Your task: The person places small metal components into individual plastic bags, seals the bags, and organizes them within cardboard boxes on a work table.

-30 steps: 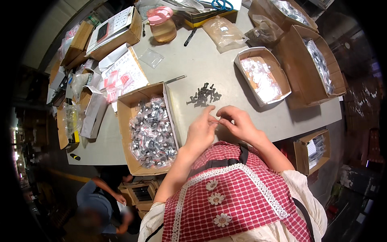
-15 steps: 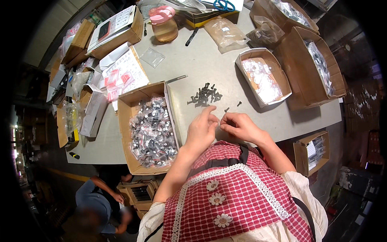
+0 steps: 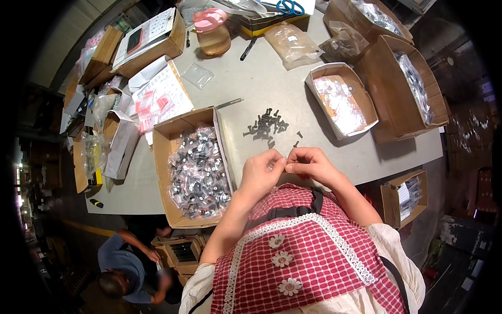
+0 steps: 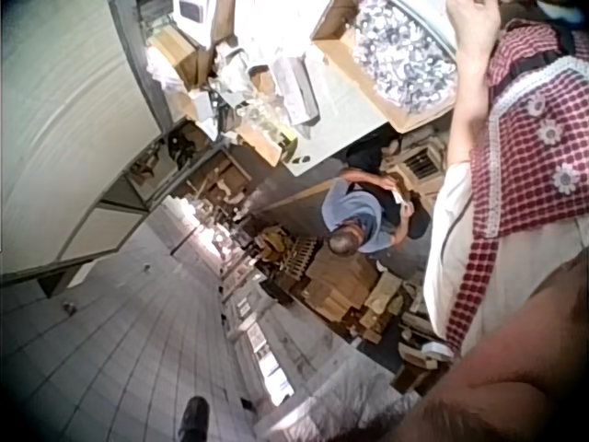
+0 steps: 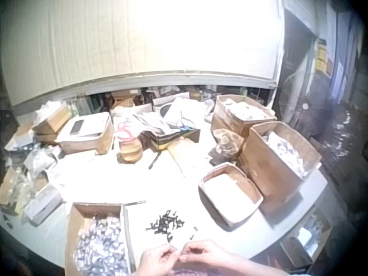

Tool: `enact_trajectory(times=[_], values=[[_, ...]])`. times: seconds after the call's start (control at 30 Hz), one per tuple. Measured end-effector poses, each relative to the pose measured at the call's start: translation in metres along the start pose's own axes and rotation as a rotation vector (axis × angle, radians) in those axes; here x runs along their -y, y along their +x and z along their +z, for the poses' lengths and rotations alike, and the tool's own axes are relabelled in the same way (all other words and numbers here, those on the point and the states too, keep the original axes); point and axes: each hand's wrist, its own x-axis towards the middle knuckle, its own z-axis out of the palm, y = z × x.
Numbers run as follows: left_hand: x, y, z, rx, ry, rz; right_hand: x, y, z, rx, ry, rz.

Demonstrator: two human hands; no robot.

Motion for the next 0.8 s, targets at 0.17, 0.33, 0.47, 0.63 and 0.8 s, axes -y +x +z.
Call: enact_trajectory(times=[0.17,0.33,0.47,0.63,0.8], values=[[-0.012,-0.003,0.000,-0.003,-0.132,-0.062,0.003,-0.003,0.000,-0.013,0.235,0.171],[-0.016,-0.006,0.005,-0.094,0.186,0.200,-0.016,0.011,0.004,-0.313,-0.500,-0.285],[-0.010,-0.007,0.004,-0.151,0.469,0.351,-0.003,0.006,0.012,-0.495,-0.841,-0.454],[-0.026,0.006,0.000,-0.208,0.475,0.554,-0.009,0.007,-0.004,-0.425,-0.254,-0.063],[-0.018,0.004,0.000,-0.154,0.453,0.585,0.005,0.000,0.005,-0.247,0.116,0.006]])
